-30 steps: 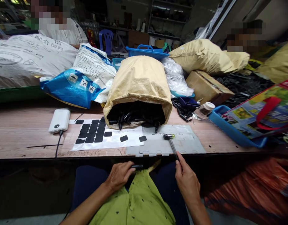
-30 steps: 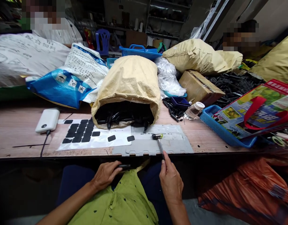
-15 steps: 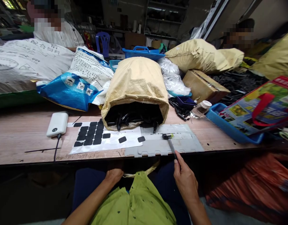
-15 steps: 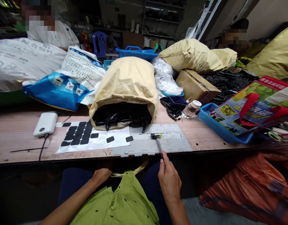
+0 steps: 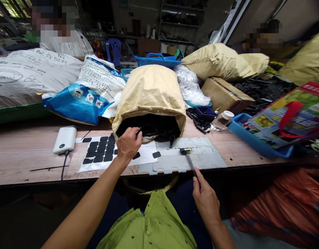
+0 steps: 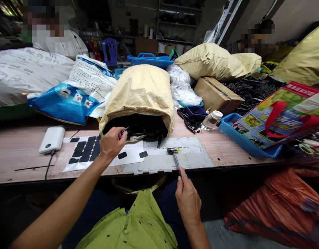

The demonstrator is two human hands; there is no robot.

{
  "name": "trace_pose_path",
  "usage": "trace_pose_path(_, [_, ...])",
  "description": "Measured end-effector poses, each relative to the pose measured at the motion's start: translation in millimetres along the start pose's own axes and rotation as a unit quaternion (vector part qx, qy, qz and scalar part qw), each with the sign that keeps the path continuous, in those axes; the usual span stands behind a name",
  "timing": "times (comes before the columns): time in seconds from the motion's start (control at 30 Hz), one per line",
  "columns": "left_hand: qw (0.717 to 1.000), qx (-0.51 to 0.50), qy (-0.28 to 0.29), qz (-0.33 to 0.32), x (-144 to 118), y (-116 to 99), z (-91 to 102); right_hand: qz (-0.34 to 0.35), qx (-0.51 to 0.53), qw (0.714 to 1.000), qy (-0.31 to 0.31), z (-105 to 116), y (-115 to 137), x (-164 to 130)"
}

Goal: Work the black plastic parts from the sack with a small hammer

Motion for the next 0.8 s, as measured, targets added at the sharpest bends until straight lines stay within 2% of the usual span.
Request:
trace_pose_path(0.1, [0.995, 0.078, 0.056, 0.006, 40, 7, -11.6, -0.01, 0.002, 1.0, 0.006, -1, -1, 0])
trace_pose_path(0.2, [0.983, 0.138, 0.121, -0.011, 55, 7, -28.3, -0.02, 0.005, 1.0, 0.015, -2, -1, 0])
trace_pose_path(0.27, [0.979, 0.157, 0.129, -0.025, 57, 5, -30.8, -0.021, 0.006, 1.0, 0.018, -2, -1, 0])
trace_pose_path(0.33, [0.982, 0.151, 0.102, -0.047, 54, 0, -23.9, -0.02, 0.007, 1.0, 0.019, -3, -2, 0])
trace_pose_path(0.43, [0.988, 0.089, 0.056, -0.114, 34, -15, -10.3, -0.015, 0.014, 1.0, 0.014, -5, -4, 1])
trace_pose_path(0.5, [0.982, 0.033, 0.077, -0.172, 10, -24, -12.7, -0.009, 0.023, 1.0, 0.007, -5, -4, 1])
trace_pose_path(0.57, [0.97, -0.005, 0.126, -0.207, -18, -28, -24.7, -0.006, 0.03, 1.0, 0.004, -4, -2, 0])
trace_pose_path(0.67, [0.964, -0.044, 0.173, -0.196, -49, -21, -46.2, -0.012, 0.037, 0.999, 0.009, -4, -2, 0])
trace_pose_path(0.8, [0.97, -0.139, 0.166, -0.113, -58, -1, -64.2, 0.008, 0.097, 0.995, 0.001, -5, -5, 4])
Point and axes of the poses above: each hand's wrist, its own x-axis towards the middle knuckle, its own z-axis out of the back of the hand, y = z × x, the point moved 8 cm from there along x, towards the middle knuckle, and after that the axes turned 7 degrees about -z, right-handed, at the moved point
